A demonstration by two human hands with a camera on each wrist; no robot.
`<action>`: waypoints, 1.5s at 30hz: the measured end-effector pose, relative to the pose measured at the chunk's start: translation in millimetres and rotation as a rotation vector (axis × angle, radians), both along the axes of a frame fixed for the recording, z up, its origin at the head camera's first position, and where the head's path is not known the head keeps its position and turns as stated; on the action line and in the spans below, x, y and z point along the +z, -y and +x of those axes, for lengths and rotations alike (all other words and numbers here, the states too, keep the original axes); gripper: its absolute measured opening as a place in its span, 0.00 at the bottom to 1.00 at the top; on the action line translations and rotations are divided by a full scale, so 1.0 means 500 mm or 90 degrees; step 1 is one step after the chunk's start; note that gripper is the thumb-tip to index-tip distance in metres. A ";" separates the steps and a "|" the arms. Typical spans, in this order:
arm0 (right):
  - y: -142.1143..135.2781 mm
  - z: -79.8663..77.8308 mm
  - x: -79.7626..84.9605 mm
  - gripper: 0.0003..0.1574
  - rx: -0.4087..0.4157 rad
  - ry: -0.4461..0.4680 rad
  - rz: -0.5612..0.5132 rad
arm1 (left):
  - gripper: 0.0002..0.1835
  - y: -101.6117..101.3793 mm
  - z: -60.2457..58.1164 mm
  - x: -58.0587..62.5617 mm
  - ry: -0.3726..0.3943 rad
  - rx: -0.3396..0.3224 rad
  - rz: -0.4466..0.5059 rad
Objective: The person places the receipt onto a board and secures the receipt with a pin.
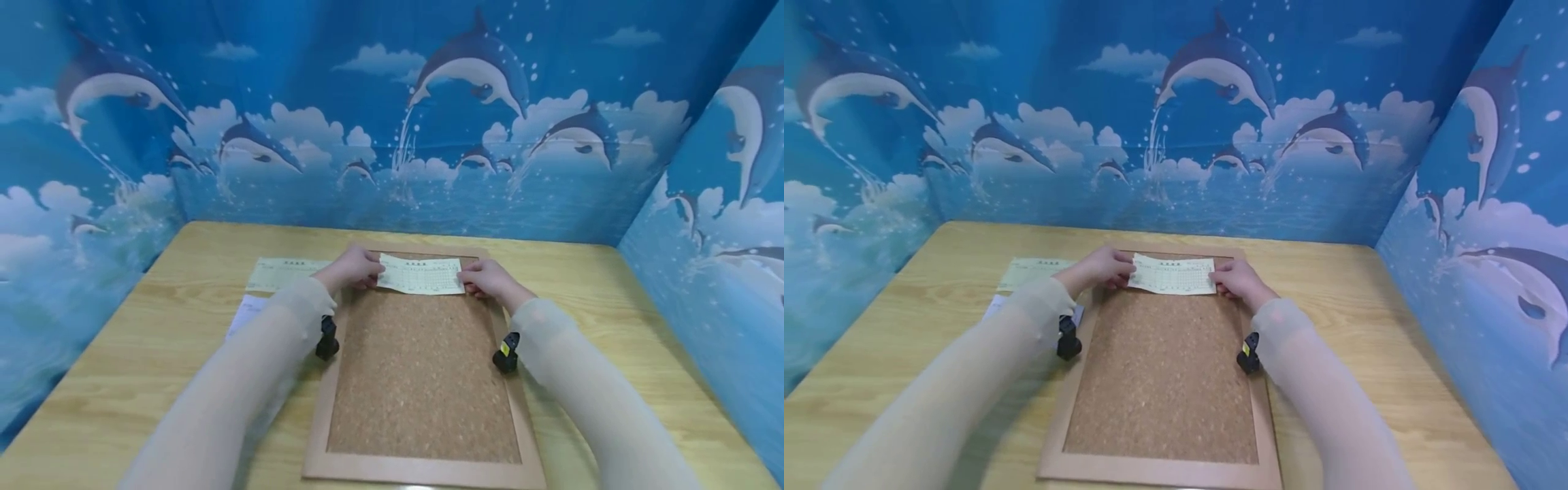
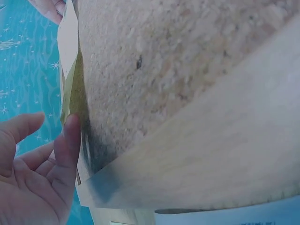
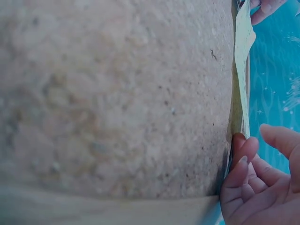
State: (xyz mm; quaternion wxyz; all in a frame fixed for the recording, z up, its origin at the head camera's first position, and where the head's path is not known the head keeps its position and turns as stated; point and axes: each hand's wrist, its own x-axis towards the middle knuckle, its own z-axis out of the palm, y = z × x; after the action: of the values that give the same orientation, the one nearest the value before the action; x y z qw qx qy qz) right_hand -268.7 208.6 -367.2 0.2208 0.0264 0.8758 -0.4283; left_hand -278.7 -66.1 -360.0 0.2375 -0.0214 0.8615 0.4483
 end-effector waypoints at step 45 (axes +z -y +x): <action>0.015 0.047 -0.005 0.44 0.362 -0.227 0.295 | 0.49 -0.035 0.083 0.010 -0.224 -0.435 -0.522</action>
State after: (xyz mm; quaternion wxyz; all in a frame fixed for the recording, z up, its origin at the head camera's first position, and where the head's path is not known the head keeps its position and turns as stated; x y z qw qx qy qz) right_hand -245.3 200.9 -369.7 0.1635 -0.2419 0.9462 -0.1391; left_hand -237.0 -48.8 -355.0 0.1944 0.2436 0.9498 -0.0288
